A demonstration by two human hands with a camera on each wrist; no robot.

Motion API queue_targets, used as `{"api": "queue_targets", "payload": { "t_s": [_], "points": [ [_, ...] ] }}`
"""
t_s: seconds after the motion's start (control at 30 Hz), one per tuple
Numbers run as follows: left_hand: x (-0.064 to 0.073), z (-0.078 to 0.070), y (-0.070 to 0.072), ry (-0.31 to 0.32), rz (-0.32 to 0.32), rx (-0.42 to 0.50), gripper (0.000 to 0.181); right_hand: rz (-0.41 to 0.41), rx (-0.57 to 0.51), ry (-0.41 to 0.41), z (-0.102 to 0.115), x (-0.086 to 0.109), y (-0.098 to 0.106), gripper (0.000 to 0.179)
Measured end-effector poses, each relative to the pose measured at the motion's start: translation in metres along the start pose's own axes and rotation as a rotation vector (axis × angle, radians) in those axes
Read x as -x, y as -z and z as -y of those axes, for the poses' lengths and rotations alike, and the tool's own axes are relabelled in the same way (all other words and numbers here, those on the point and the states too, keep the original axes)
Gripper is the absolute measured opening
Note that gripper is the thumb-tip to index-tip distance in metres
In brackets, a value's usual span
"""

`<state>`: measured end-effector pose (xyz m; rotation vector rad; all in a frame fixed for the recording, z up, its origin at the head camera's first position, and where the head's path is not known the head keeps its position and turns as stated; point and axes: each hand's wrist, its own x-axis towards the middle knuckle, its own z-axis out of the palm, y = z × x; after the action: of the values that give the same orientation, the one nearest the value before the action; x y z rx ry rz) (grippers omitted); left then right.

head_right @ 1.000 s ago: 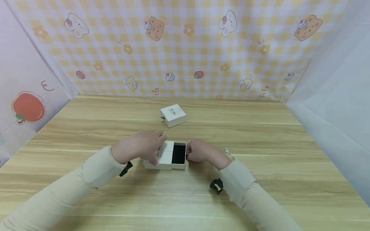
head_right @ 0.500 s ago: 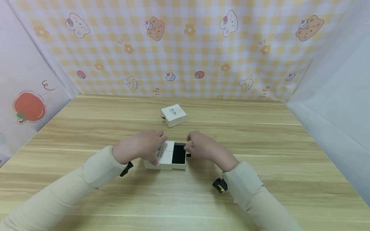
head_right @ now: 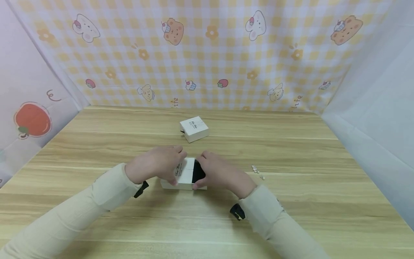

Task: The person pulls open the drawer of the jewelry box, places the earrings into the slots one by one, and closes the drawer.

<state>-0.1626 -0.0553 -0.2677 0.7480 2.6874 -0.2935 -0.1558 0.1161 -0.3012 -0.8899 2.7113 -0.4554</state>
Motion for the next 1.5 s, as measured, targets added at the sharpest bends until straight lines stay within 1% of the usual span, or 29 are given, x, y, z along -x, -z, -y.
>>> {"api": "queue_targets", "payload": {
  "t_s": [0.3,0.73,1.0,1.23,1.5],
  "points": [
    [0.002,0.000,0.000,-0.007,0.002,0.005,0.075,0.005,0.012,0.046,-0.002,-0.001,0.001,0.069],
    [0.002,0.000,0.000,-0.010,-0.002,0.001,0.073,0.029,0.021,0.071,-0.007,0.003,0.004,0.069],
    [0.004,-0.001,-0.001,-0.013,-0.006,0.024,0.072,0.077,0.012,0.043,-0.012,0.009,0.006,0.074],
    [0.003,0.002,-0.002,-0.020,-0.009,0.011,0.072,0.088,0.026,0.031,-0.020,0.016,0.010,0.075],
    [0.003,0.003,-0.003,-0.026,-0.013,0.026,0.071,0.113,0.028,0.012,-0.023,0.017,0.012,0.077]
  ]
}}
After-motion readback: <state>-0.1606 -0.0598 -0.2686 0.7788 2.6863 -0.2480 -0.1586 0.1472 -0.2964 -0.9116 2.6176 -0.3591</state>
